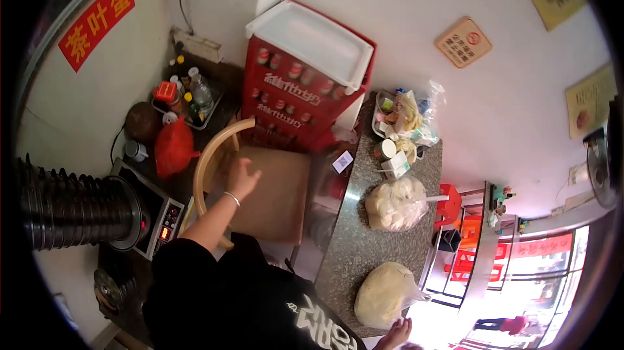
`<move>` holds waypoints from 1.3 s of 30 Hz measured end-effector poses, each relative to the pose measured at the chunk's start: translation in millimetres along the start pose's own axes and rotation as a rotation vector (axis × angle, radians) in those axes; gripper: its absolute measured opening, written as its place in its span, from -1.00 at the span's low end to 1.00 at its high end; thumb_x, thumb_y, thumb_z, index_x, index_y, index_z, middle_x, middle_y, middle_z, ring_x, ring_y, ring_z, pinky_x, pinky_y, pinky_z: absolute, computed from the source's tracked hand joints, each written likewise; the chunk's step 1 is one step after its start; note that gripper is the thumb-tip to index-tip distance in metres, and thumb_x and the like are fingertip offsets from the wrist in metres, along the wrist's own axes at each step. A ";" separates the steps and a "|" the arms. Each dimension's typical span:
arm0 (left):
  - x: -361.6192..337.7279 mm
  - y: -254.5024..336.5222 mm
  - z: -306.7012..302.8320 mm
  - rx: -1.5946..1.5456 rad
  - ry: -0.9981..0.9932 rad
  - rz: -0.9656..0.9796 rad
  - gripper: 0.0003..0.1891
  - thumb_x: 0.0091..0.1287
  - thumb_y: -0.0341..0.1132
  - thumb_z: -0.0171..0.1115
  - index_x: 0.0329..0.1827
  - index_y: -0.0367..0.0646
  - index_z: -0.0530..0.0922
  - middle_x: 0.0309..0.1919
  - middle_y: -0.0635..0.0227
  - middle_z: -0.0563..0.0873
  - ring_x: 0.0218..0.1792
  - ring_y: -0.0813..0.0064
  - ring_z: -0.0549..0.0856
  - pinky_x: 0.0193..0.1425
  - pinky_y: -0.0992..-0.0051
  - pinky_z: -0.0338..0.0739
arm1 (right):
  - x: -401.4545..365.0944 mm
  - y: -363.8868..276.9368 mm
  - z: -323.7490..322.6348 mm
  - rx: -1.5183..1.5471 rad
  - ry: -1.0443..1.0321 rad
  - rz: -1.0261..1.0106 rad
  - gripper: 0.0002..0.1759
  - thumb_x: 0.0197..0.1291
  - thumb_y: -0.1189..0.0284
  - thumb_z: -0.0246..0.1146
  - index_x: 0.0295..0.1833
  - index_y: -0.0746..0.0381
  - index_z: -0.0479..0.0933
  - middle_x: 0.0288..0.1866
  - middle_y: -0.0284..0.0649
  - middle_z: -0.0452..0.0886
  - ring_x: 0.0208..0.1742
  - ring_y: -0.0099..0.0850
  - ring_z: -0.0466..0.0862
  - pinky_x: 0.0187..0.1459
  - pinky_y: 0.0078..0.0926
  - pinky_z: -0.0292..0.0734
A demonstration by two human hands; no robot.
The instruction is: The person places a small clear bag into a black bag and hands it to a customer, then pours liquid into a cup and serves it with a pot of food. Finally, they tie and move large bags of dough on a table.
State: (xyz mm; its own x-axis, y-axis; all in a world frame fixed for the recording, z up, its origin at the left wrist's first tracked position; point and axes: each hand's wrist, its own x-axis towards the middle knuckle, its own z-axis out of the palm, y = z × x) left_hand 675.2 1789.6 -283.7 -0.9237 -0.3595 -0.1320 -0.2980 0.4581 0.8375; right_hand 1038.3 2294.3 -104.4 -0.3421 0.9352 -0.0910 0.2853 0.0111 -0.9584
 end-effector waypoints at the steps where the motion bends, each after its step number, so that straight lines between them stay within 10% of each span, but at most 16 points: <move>1: 12.8 -18.0 -18.2 0.069 0.112 -0.017 -0.47 0.04 -0.22 0.34 0.06 -0.21 0.38 0.04 0.02 0.46 0.14 0.05 0.40 0.23 0.22 0.29 | 3.8 -2.5 17.2 0.016 -0.005 0.058 -0.64 0.25 0.43 0.00 0.13 0.31 0.40 0.03 -0.19 0.46 -0.01 -0.41 0.48 -0.11 -0.62 0.39; 6: 24.0 -102.1 -67.6 0.518 0.519 -0.262 -0.30 0.03 -0.24 0.33 0.24 -0.20 0.24 0.12 -0.01 0.41 0.16 0.01 0.39 0.24 0.18 0.30 | 10.9 15.4 84.7 -0.232 -0.223 0.091 -0.57 0.17 0.49 0.11 0.16 0.39 0.33 0.02 -0.13 0.48 0.04 -0.35 0.47 0.09 -0.46 0.36; 17: 40.0 -149.0 -81.4 0.313 0.248 -0.381 -0.38 0.14 -0.29 0.22 0.28 -0.16 0.21 0.08 -0.03 0.47 0.09 0.00 0.48 0.16 0.19 0.39 | -0.7 26.1 159.5 -0.904 -0.346 0.241 -0.43 0.02 0.35 0.27 0.19 0.24 0.36 0.07 -0.02 0.47 0.10 -0.24 0.44 0.11 -0.37 0.33; 29: 83.8 -141.2 -68.2 0.324 0.211 -0.320 -0.32 0.11 -0.23 0.25 0.30 -0.16 0.19 0.10 -0.04 0.44 0.08 -0.03 0.47 0.16 0.17 0.38 | -49.6 20.4 171.2 -1.499 -0.239 -0.133 -0.30 -0.06 0.24 0.33 0.23 0.20 0.31 0.21 0.08 0.36 0.29 -0.01 0.29 0.29 -0.20 0.17; 33: 94.2 -155.5 -64.6 0.351 0.161 -0.299 -0.30 0.10 -0.25 0.26 0.29 -0.24 0.17 0.13 -0.06 0.42 0.12 -0.03 0.45 0.20 0.21 0.35 | -44.7 23.7 177.2 -1.325 -0.060 -0.397 -0.23 -0.01 0.37 0.30 0.33 0.20 0.15 0.36 0.06 0.12 0.38 -0.02 0.13 0.34 -0.18 0.07; 39: 95.4 -144.1 -70.2 0.358 0.085 -0.263 -0.25 0.10 -0.29 0.26 0.32 -0.35 0.10 0.17 -0.15 0.38 0.17 -0.07 0.40 0.27 0.23 0.29 | -60.1 15.8 285.3 -0.601 -0.491 -0.436 -0.40 0.12 0.59 0.17 0.30 0.24 0.19 0.25 -0.16 0.32 0.19 -0.34 0.40 0.07 -0.41 0.42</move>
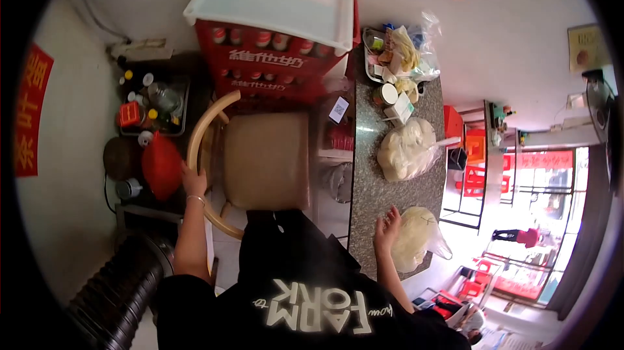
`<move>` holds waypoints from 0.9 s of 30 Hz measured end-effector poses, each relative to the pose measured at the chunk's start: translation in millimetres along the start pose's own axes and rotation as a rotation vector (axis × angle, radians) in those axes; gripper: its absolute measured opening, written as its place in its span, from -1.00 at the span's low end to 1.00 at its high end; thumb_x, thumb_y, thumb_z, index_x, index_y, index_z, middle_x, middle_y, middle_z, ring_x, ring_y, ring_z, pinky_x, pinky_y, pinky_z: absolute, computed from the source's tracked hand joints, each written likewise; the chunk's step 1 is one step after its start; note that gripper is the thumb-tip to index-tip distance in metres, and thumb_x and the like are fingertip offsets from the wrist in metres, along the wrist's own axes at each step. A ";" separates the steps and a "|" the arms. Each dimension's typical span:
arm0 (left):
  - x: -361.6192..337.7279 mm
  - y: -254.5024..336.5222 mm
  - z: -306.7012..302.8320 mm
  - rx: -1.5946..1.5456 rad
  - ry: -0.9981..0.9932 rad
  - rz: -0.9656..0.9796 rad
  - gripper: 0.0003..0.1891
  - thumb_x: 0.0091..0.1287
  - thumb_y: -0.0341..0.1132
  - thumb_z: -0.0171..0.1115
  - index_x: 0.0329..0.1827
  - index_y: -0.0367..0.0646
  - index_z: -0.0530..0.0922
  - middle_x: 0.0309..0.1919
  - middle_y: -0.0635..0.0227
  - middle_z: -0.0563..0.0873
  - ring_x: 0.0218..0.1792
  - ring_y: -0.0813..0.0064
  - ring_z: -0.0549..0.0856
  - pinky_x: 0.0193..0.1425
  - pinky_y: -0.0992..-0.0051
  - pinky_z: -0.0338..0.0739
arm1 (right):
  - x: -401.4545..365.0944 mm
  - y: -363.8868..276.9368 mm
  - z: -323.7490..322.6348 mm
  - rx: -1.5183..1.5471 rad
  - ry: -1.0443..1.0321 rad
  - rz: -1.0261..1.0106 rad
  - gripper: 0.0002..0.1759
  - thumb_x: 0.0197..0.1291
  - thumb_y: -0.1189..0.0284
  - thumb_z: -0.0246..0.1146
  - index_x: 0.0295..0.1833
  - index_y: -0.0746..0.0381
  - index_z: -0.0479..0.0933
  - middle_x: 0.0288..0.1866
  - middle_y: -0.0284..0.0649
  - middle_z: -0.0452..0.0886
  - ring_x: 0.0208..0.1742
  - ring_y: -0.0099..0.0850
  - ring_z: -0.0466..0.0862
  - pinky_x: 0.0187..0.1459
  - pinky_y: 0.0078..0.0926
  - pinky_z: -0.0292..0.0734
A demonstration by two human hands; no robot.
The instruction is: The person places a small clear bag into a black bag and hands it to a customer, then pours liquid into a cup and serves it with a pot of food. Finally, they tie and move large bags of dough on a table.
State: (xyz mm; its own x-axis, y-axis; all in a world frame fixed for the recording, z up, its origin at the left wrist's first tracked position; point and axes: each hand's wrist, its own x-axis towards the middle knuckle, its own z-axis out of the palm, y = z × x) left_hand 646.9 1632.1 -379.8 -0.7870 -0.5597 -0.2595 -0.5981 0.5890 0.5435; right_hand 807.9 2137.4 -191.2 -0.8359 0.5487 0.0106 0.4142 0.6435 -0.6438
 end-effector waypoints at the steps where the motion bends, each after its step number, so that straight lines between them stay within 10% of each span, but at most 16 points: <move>1: -0.4 -1.6 1.0 0.016 -0.006 0.003 -0.23 0.10 -0.29 0.27 0.33 -0.34 0.08 0.18 -0.15 0.37 0.18 -0.07 0.39 0.27 0.23 0.29 | 12.7 -6.5 24.2 0.098 -0.069 -0.009 -0.41 0.13 0.60 0.17 0.30 0.23 0.20 0.24 -0.17 0.34 0.18 -0.35 0.42 0.04 -0.43 0.44; 6: -12.8 36.5 -17.1 0.092 -0.168 -0.166 -0.16 0.11 -0.29 0.30 0.37 -0.34 -0.02 0.22 -0.17 0.32 0.19 -0.07 0.38 0.28 0.23 0.29 | 128.3 -20.3 161.8 0.182 -0.353 -0.103 -0.45 0.16 0.51 0.19 0.28 0.24 0.24 0.22 -0.12 0.38 0.12 -0.33 0.48 0.03 -0.45 0.46; 14: 7.3 3.7 5.4 0.200 -0.257 0.006 -0.01 -0.06 -0.26 0.42 0.33 -0.46 -0.05 0.19 -0.20 0.31 0.19 -0.05 0.39 0.25 0.27 0.31 | 373.1 33.1 390.4 0.185 -0.076 -0.058 -0.36 0.03 0.25 0.25 0.17 0.38 0.29 0.03 0.13 0.48 0.05 0.02 0.50 0.06 -0.22 0.41; 17: 3.2 2.3 10.5 0.224 -0.210 0.014 0.00 -0.06 -0.27 0.41 0.35 -0.42 -0.08 0.20 -0.19 0.30 0.19 -0.05 0.40 0.23 0.25 0.32 | 419.9 35.5 430.4 0.059 0.406 -0.173 -0.27 0.00 0.22 0.24 0.27 0.27 0.19 -0.03 0.17 0.52 0.00 0.08 0.54 0.06 -0.12 0.40; 21: 0.4 18.3 11.9 0.246 -0.160 0.028 0.01 -0.06 -0.28 0.41 0.36 -0.38 -0.10 0.20 -0.21 0.31 0.18 -0.06 0.40 0.23 0.24 0.32 | 443.7 22.1 407.0 0.095 -0.019 -0.031 -0.47 0.01 0.24 0.17 0.13 0.19 0.38 -0.06 0.10 0.56 0.01 0.04 0.54 -0.01 -0.12 0.44; 27: -4.3 29.4 10.5 0.273 -0.144 -0.007 -0.02 -0.03 -0.26 0.40 0.35 -0.39 -0.08 0.19 -0.23 0.31 0.20 -0.11 0.37 0.25 0.21 0.29 | 408.8 33.0 395.6 0.150 0.174 0.072 -0.79 0.06 0.34 0.12 -0.28 0.25 0.52 -0.29 -0.04 0.59 -0.17 -0.06 0.57 -0.12 -0.18 0.43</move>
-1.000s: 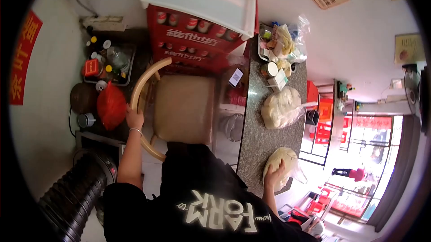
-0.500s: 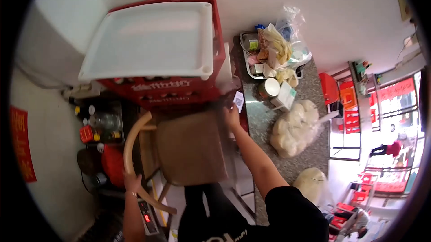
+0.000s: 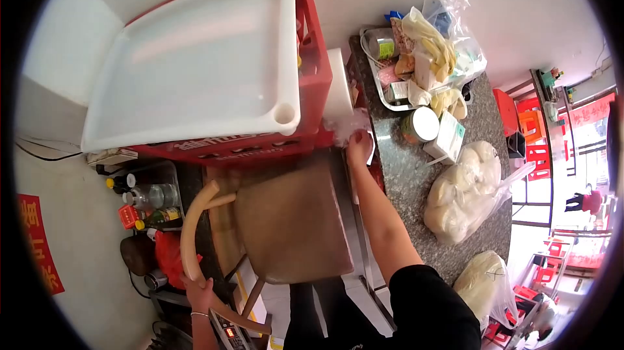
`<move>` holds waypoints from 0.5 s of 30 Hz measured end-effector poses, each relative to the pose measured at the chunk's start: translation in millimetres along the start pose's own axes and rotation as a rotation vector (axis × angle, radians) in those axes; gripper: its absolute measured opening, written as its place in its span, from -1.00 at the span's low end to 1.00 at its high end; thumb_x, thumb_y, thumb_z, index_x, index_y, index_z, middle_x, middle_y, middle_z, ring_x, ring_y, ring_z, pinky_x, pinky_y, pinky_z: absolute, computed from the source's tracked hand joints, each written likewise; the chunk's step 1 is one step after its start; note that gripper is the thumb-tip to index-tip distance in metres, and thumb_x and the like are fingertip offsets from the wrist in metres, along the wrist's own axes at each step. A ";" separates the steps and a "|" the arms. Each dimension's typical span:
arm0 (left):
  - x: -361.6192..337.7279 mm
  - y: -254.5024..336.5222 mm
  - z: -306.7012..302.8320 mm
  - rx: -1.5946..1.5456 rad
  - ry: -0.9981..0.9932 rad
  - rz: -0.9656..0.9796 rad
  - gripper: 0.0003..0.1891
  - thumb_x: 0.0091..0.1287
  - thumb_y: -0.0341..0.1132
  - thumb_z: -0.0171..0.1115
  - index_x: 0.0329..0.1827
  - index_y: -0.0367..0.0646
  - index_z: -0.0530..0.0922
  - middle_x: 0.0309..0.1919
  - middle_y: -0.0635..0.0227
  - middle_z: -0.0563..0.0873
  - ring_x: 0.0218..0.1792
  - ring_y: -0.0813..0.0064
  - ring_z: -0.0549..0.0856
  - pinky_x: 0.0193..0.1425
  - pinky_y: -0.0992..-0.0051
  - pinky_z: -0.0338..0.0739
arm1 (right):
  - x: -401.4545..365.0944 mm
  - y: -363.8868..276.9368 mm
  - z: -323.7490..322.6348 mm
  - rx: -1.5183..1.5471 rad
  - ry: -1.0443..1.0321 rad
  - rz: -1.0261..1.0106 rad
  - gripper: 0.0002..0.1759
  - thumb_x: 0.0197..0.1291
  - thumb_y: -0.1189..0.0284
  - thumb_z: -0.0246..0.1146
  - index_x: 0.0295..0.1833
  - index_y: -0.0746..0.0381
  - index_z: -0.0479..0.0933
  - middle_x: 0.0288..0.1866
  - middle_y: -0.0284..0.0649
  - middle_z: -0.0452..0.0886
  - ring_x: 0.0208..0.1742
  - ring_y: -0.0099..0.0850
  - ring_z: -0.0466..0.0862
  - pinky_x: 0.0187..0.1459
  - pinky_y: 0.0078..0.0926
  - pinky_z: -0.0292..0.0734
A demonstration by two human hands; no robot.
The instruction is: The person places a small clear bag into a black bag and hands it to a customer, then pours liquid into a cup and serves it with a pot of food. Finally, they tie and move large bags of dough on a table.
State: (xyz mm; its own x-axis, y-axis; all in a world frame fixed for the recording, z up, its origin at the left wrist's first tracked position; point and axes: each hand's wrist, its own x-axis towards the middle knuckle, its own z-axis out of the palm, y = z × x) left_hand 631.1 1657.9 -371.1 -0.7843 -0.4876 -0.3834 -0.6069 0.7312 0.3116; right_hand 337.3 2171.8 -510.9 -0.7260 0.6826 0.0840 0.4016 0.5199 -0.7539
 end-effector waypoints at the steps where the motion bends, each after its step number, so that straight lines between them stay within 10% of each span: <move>1: 1.5 -1.8 -0.8 -0.006 0.008 0.002 -0.02 -0.03 -0.26 0.40 0.35 -0.39 -0.08 0.19 -0.23 0.31 0.20 -0.11 0.37 0.25 0.21 0.29 | -6.3 -5.7 -6.5 0.040 0.015 0.023 -0.81 0.08 0.37 0.11 -0.23 0.22 0.49 -0.26 -0.07 0.58 -0.17 -0.05 0.56 -0.09 -0.19 0.42; 10: 5.5 -16.0 6.1 0.026 0.003 0.012 0.08 -0.02 -0.05 0.42 0.36 -0.48 -0.10 0.29 -0.23 0.20 0.31 -0.04 0.26 0.37 0.32 0.16 | -144.0 -1.3 -49.9 0.634 -0.080 0.072 -0.88 0.13 0.57 0.11 -0.19 0.29 0.42 -0.11 -0.24 0.47 -0.19 -0.52 0.48 -0.22 -0.56 0.43; 12: -4.0 25.0 -8.6 0.224 0.012 -0.199 0.11 -0.05 0.10 0.38 0.42 -0.31 -0.09 0.38 -0.08 0.09 0.41 0.09 0.10 0.39 -0.01 0.01 | -179.4 -28.6 -84.6 0.769 -0.205 0.054 -0.85 0.07 0.68 0.12 -0.23 0.27 0.41 0.00 -0.25 0.40 -0.10 -0.53 0.46 -0.11 -0.63 0.39; 15: -15.7 51.4 11.6 0.138 0.246 0.191 0.01 0.08 0.13 0.28 0.40 -0.35 -0.02 0.39 -0.09 0.05 0.42 0.01 0.03 0.43 0.08 -0.06 | -207.8 -78.9 -153.8 0.592 -0.340 -0.143 -0.83 0.04 0.72 0.12 -0.26 0.27 0.41 -0.01 -0.23 0.39 -0.06 -0.51 0.45 -0.03 -0.62 0.37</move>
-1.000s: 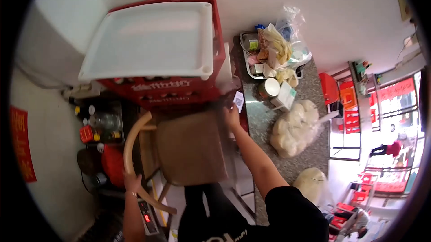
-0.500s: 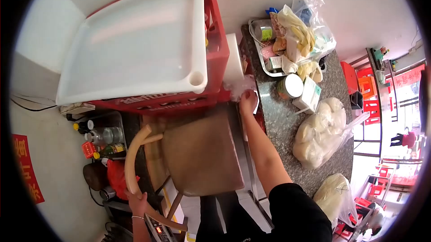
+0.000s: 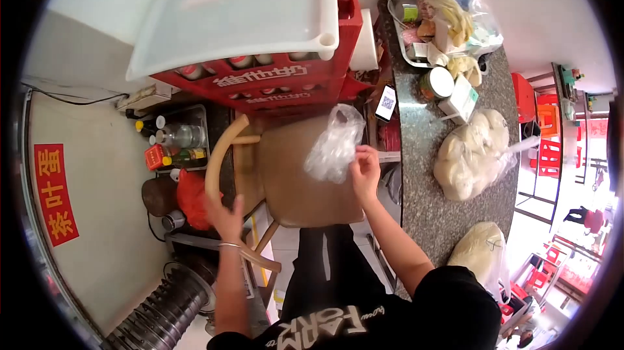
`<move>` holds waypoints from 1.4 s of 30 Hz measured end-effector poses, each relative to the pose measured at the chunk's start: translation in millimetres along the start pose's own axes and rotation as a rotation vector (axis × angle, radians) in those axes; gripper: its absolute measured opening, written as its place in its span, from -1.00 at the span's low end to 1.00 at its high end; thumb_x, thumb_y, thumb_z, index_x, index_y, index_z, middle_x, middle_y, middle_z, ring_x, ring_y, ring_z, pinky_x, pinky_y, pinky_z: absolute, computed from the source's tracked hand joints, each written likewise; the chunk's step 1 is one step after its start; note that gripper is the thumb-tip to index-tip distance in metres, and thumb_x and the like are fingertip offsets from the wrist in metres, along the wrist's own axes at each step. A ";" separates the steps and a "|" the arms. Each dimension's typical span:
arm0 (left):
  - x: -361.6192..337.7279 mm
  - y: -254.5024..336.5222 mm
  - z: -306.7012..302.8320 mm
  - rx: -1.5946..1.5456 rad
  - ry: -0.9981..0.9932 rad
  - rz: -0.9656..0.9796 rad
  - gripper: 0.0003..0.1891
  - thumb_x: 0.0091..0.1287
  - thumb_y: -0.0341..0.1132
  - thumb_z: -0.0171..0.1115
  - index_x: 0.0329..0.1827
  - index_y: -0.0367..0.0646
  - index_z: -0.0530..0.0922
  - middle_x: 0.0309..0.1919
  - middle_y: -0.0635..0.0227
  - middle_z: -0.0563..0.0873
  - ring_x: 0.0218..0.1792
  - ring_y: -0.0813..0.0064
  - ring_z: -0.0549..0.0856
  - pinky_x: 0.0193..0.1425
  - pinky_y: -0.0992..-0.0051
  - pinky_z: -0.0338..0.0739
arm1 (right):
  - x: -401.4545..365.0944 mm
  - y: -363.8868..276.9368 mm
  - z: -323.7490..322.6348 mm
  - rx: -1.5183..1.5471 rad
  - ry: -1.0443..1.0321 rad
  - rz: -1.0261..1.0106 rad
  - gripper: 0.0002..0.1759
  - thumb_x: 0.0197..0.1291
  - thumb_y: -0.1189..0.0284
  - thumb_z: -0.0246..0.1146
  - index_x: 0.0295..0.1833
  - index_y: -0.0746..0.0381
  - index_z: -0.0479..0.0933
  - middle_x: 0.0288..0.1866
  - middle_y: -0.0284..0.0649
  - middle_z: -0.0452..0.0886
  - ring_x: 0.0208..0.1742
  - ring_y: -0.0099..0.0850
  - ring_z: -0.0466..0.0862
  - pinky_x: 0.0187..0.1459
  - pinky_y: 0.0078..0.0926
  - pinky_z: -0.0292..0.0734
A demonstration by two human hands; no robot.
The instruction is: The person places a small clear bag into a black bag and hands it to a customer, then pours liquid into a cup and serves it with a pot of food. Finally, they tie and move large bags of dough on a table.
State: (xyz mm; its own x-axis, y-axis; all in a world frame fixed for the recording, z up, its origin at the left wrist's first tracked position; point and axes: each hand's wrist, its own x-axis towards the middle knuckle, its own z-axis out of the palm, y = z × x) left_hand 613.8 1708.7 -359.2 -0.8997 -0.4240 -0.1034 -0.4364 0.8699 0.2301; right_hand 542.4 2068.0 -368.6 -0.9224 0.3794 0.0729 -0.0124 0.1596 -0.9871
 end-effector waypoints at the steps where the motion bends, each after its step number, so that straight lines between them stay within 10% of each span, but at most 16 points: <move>1: -10.5 86.1 -57.4 -0.261 -0.144 -0.028 -0.05 0.09 0.02 0.32 0.38 -0.39 0.02 0.38 -0.08 0.08 0.42 0.06 0.04 0.44 0.20 -0.05 | -9.0 -23.2 -3.4 0.045 -0.036 -0.014 -0.84 0.01 0.72 0.13 -0.29 0.28 0.42 -0.01 -0.20 0.39 -0.05 -0.46 0.46 0.00 -0.58 0.38; 4: -61.0 182.2 -54.8 -1.469 -0.352 0.209 -0.36 0.17 -0.32 0.29 0.29 -0.32 0.23 0.20 0.09 0.40 0.25 0.34 0.35 0.35 0.36 0.17 | -25.0 -88.8 -25.0 -0.098 -0.277 -0.132 -0.83 -0.01 0.71 0.17 -0.27 0.29 0.46 0.03 -0.18 0.38 0.04 -0.42 0.45 0.06 -0.53 0.36; 6: -72.4 215.6 -79.0 -1.483 -0.641 0.138 -0.49 0.21 -0.41 0.22 0.23 -0.25 0.32 0.05 0.25 0.53 0.08 0.45 0.50 0.21 0.44 0.35 | -35.0 -130.3 -33.4 -0.142 -0.294 -0.228 -0.75 0.00 0.70 0.18 -0.14 0.31 0.48 0.10 -0.16 0.37 0.08 -0.41 0.44 0.07 -0.51 0.37; 8: -78.1 229.1 -96.0 -1.591 -0.649 0.097 -0.55 0.21 -0.43 0.20 0.18 -0.24 0.35 0.01 0.29 0.55 0.03 0.49 0.54 0.14 0.47 0.40 | -43.9 -169.0 -31.9 0.351 0.002 0.190 -0.66 0.03 0.69 0.18 -0.01 0.34 0.47 0.21 -0.14 0.31 0.14 -0.40 0.41 0.07 -0.49 0.39; 12: -80.9 224.9 -136.0 -1.869 -0.929 -0.129 -0.68 0.23 -0.47 0.12 0.07 -0.23 0.44 -0.07 0.34 0.59 -0.07 0.50 0.58 0.03 0.51 0.48 | -54.5 -195.3 -87.1 0.176 -0.251 0.409 -0.66 0.11 0.62 0.19 0.05 0.33 0.45 -0.07 -0.27 0.56 -0.09 -0.56 0.54 -0.07 -0.59 0.45; 16: -65.4 200.0 -173.8 -2.037 -0.915 -0.219 -0.75 0.31 -0.29 0.10 0.00 -0.20 0.47 -0.22 0.28 0.64 -0.30 0.49 0.64 -0.21 0.45 0.58 | -55.8 -219.3 -138.2 0.375 0.009 0.313 -0.77 0.22 0.54 0.12 -0.01 0.33 0.49 -0.23 -0.35 0.60 -0.23 -0.62 0.54 -0.18 -0.65 0.45; 20: -74.9 194.0 -205.7 -1.996 -0.841 -0.119 -0.73 0.31 -0.28 0.10 0.01 -0.20 0.46 -0.19 0.20 0.64 -0.30 0.46 0.64 -0.25 0.44 0.58 | -68.3 -236.8 -163.8 0.610 0.014 0.257 -0.72 0.29 0.50 0.06 0.08 0.32 0.43 0.01 -0.22 0.55 -0.01 -0.45 0.56 0.01 -0.45 0.49; 24: -67.9 161.2 -181.5 -2.103 -1.025 -0.077 -0.58 0.27 -0.23 0.16 0.15 -0.21 0.38 -0.06 0.22 0.61 -0.04 0.32 0.60 0.03 0.35 0.53 | -75.7 -271.7 -163.1 1.077 -0.089 0.386 -0.60 0.34 0.35 -0.05 0.22 0.30 0.32 0.19 -0.15 0.45 0.19 -0.27 0.44 0.17 -0.22 0.37; 27: -81.4 148.0 -175.7 -1.366 -0.650 0.466 -0.47 0.25 -0.10 0.16 0.20 -0.23 0.34 0.03 0.17 0.57 0.05 0.21 0.55 0.12 0.28 0.47 | -78.3 -253.6 -166.6 1.329 -0.133 0.399 -0.64 0.34 0.31 -0.05 0.13 0.28 0.40 0.07 -0.14 0.53 0.06 -0.26 0.53 0.12 -0.21 0.44; 30: -120.2 189.9 -264.0 -2.157 -1.268 -0.272 -0.26 0.28 0.23 -0.11 0.21 -0.30 0.34 -0.03 0.14 0.54 -0.03 0.20 0.54 0.00 0.14 0.50 | -77.5 -273.4 -166.6 1.367 -0.084 0.420 -0.66 0.35 0.29 -0.05 0.08 0.26 0.43 -0.01 -0.15 0.56 -0.01 -0.27 0.57 0.05 -0.24 0.50; 32: -111.2 192.7 -264.5 -1.995 -1.260 -0.309 -0.27 0.27 0.20 -0.03 0.23 -0.32 0.32 -0.08 0.21 0.58 -0.22 0.38 0.58 -0.20 0.36 0.54 | -68.6 -284.2 -169.0 1.282 0.048 0.485 -0.65 0.36 0.26 -0.07 0.06 0.26 0.44 -0.02 -0.17 0.56 -0.03 -0.28 0.57 0.01 -0.25 0.52; 34: -85.5 175.1 -241.3 -1.541 -1.437 0.613 -0.38 0.31 0.07 0.04 0.21 -0.31 0.35 -0.17 0.29 0.62 -0.45 0.60 0.53 -0.42 0.63 0.43 | -55.3 -298.4 -180.4 1.018 0.099 0.641 -0.61 0.38 0.22 -0.10 0.09 0.26 0.43 -0.02 -0.17 0.56 -0.02 -0.29 0.57 -0.01 -0.25 0.54; 39: -81.6 187.0 -287.6 -1.926 -1.246 0.525 -0.78 0.36 -0.27 0.00 -0.11 -0.23 0.48 -0.33 0.39 0.62 -0.70 0.74 0.32 -0.56 0.72 0.23 | -39.5 -288.4 -200.3 0.798 -0.025 0.232 -0.37 0.28 -0.06 -0.06 0.25 0.18 0.27 0.11 -0.11 0.48 0.03 -0.17 0.53 -0.03 -0.10 0.54; 42: -79.3 184.5 -269.1 -2.121 -1.255 0.244 -0.71 0.33 -0.38 -0.04 0.08 -0.23 0.43 -0.21 0.29 0.63 -0.72 0.70 0.37 -0.65 0.77 0.24 | -70.0 -288.2 -184.7 1.014 0.025 0.388 -0.31 0.23 -0.14 -0.06 0.32 0.06 0.20 0.22 -0.05 0.38 0.11 -0.02 0.46 0.01 0.15 0.44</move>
State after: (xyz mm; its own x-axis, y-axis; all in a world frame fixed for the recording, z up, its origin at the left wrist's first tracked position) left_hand 606.6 1834.9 -48.1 -0.8374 0.5463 -0.0183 -0.4954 -0.7442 0.4481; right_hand 681.9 2163.8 -62.9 -0.9243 0.2618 -0.2778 -0.0455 -0.7981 -0.6008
